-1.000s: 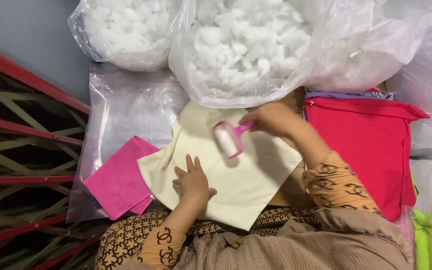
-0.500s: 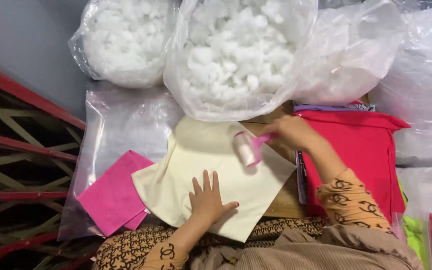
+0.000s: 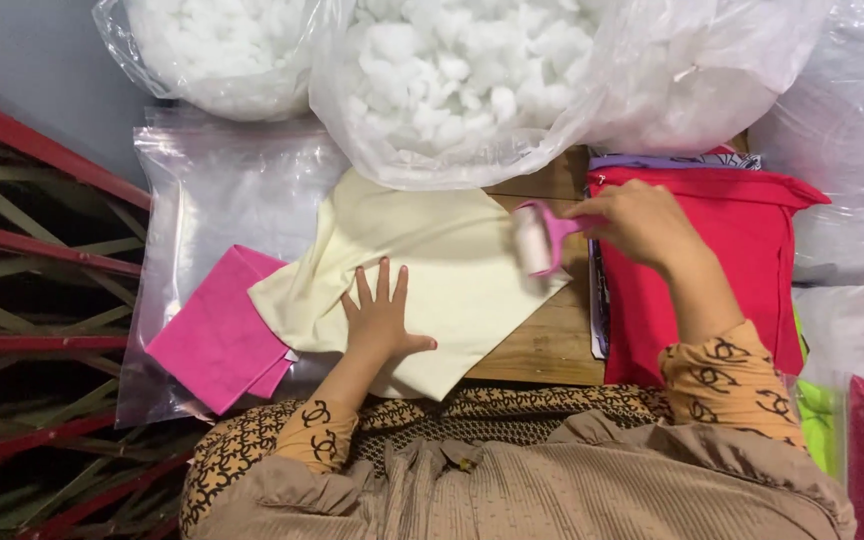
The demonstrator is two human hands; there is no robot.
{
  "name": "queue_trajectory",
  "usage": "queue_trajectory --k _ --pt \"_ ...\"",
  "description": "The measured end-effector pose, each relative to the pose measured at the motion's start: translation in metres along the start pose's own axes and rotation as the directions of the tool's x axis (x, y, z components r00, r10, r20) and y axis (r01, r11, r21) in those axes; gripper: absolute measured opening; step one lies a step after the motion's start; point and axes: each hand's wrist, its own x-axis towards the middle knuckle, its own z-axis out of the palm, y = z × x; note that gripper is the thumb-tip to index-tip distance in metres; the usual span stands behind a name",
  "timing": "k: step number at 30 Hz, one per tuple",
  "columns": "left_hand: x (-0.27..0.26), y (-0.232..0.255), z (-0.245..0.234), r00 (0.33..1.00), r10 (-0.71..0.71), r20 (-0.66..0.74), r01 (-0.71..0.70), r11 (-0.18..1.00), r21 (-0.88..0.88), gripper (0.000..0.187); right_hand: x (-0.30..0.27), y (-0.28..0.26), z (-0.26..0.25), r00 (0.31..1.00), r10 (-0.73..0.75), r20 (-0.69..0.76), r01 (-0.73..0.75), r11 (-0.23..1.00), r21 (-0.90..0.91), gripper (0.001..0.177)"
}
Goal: Cleaning a piece of fabric with a lint roller and then stuffing it with fiberfill material.
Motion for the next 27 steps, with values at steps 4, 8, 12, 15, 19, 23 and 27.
queue_trajectory --k 4,8,12,15,19,23,27 --pt "0.008 -0.005 0.003 1.0 0.01 -0.014 -0.01 0.999 0.03 0.128 0.0 -0.075 0.026 0.973 -0.23 -0.025 0.23 0.944 0.239 0.026" --pt "0.008 -0.009 0.006 0.999 0.013 -0.049 -0.01 0.998 0.062 0.127 0.014 -0.065 0.058 0.949 -0.315 -0.015 0.311 0.926 0.215 0.023" --pt "-0.016 -0.001 -0.01 0.998 0.015 -0.053 -0.015 1.0 0.001 0.118 -0.013 0.005 0.03 0.992 0.014 0.123 -0.029 0.993 0.116 0.029" --pt "-0.028 0.015 -0.013 1.0 0.022 -0.006 -0.022 0.999 0.036 0.113 -0.029 0.042 0.038 0.985 0.132 0.107 -0.125 0.99 -0.073 0.029" --pt "-0.029 0.026 0.012 0.997 0.014 0.071 -0.012 0.999 -0.037 0.128 -0.043 -0.052 0.009 0.995 -0.036 0.091 0.02 0.985 0.174 0.027" --pt "-0.028 0.023 0.024 0.987 -0.072 0.144 0.064 0.996 0.059 0.131 -0.039 -0.115 0.036 0.93 -0.351 0.111 0.315 0.915 0.252 0.021" --pt "-0.028 0.015 0.019 0.988 -0.042 0.149 0.031 0.997 0.076 0.131 -0.035 -0.07 0.028 0.961 -0.24 0.138 0.213 0.959 0.187 0.028"
